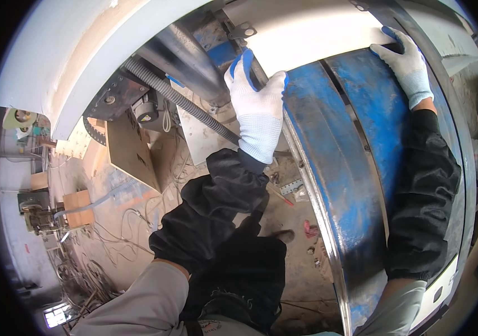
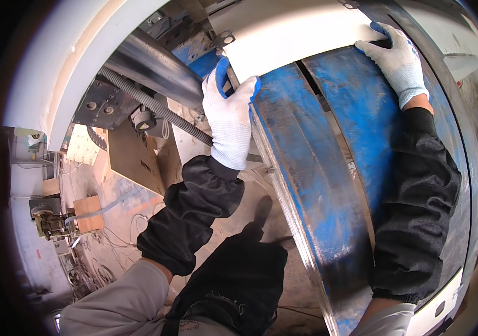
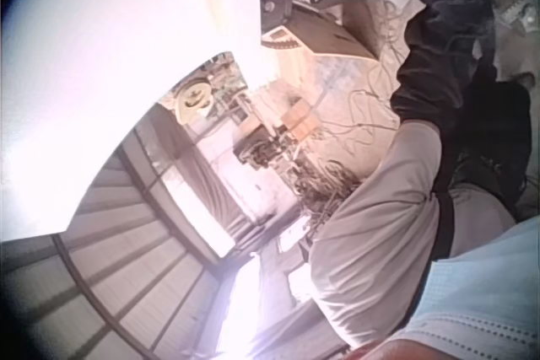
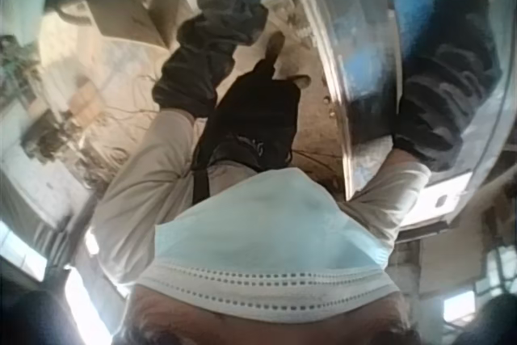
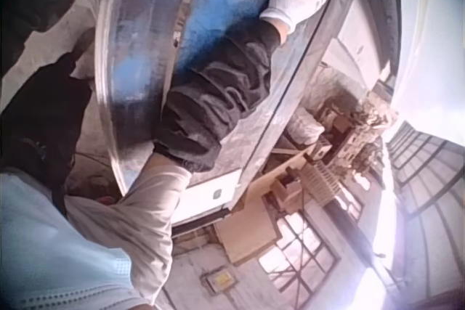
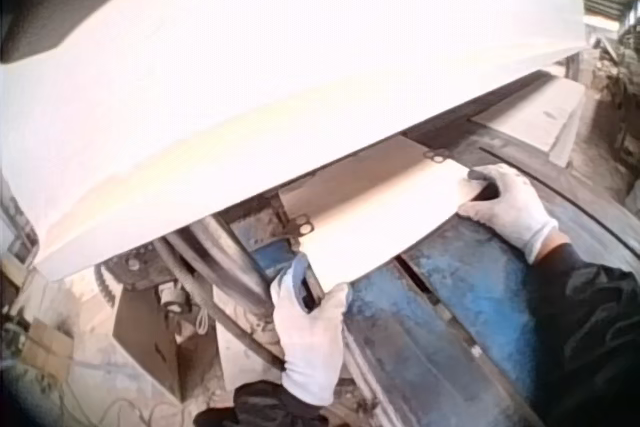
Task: The recorder operates a touchscreen control panel and feeds flat boards into an industrial folding and pressing machine.
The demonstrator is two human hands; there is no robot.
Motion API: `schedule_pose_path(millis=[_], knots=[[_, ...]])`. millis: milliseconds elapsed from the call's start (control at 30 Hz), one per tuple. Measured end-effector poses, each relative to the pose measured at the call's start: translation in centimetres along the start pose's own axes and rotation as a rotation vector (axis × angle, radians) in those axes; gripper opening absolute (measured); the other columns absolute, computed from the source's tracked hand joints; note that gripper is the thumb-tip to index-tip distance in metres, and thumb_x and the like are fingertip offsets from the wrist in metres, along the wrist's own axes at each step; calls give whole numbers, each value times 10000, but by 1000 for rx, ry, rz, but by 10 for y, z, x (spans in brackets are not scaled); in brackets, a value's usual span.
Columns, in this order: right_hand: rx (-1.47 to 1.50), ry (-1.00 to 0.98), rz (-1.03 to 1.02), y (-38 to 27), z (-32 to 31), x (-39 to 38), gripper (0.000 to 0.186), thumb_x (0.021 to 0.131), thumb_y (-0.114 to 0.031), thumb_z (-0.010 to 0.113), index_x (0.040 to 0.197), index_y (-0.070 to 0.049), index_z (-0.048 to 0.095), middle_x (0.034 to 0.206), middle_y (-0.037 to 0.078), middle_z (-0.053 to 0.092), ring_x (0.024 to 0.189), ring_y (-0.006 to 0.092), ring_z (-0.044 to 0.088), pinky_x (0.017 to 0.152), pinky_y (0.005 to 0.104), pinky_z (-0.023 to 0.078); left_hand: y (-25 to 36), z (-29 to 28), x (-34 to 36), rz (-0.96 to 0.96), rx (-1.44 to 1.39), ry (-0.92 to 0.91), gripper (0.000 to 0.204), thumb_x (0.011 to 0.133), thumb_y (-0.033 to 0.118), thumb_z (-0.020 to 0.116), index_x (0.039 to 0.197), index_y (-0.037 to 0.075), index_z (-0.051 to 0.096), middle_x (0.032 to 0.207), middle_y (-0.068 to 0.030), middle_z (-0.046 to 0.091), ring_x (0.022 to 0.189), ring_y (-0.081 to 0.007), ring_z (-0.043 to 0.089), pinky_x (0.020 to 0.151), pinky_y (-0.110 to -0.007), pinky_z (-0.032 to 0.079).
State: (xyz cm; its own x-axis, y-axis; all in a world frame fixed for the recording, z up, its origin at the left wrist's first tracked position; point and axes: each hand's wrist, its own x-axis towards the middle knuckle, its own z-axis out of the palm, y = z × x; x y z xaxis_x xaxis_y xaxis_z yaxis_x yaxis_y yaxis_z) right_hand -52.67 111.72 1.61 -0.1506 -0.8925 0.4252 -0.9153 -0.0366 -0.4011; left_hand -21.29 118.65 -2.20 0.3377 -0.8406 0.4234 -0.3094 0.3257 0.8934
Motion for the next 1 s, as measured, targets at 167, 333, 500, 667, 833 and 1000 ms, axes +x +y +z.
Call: schedule_pose_path(millis=[167, 333, 500, 667, 833, 1000], knots=[[13, -14, -12, 5, -1, 1, 768, 825, -525, 827, 1441, -106, 640, 1392, 170, 656, 1271, 298, 659, 1110, 392, 506, 4, -1, 1, -138, -126, -56, 612, 878, -6, 790, 1428, -25, 520, 1381, -153, 462, 1195, -225, 592, 971, -320, 569], [8, 107, -64, 11, 9, 4, 784, 832, -508, 823, 1466, -94, 618, 1373, 186, 675, 1242, 303, 684, 1083, 400, 529, -13, -3, 1, -169, -144, -32, 613, 891, 24, 789, 1441, -21, 521, 1370, -151, 544, 1205, -215, 594, 979, -319, 552], [103, -36, -49, 6, 2, 5, 757, 848, -437, 815, 1485, -90, 595, 1259, 186, 738, 1155, 302, 728, 1054, 384, 550, 2, -6, -3, -235, -310, -68, 560, 943, -1, 737, 1454, -30, 508, 1359, -139, 560, 1117, -173, 621, 959, -304, 556], [186, -13, -67, 13, 4, 9, 695, 845, -388, 819, 1440, -82, 633, 1266, 197, 736, 1158, 302, 727, 1049, 379, 546, 6, -6, -5, -253, -276, -39, 554, 955, -26, 717, 1465, -33, 503, 1346, -136, 580, 1095, -165, 626, 936, -296, 558], [125, 67, -83, 11, 3, 8, 710, 828, -388, 824, 1434, -71, 635, 1405, 205, 662, 1331, 338, 618, 1161, 403, 462, 17, -5, -5, -286, -302, -46, 529, 971, -24, 686, 1463, -47, 494, 1308, -113, 604, 1079, -149, 625, 923, -270, 544], [35, 32, -85, 3, 2, 6, 702, 847, -416, 786, 1433, -63, 627, 1409, 194, 655, 1356, 328, 593, 1205, 420, 413, 25, -7, -6, -306, -303, -88, 515, 988, 31, 685, 1465, -34, 501, 1263, -80, 608, 1086, -132, 597, 955, -265, 523]])
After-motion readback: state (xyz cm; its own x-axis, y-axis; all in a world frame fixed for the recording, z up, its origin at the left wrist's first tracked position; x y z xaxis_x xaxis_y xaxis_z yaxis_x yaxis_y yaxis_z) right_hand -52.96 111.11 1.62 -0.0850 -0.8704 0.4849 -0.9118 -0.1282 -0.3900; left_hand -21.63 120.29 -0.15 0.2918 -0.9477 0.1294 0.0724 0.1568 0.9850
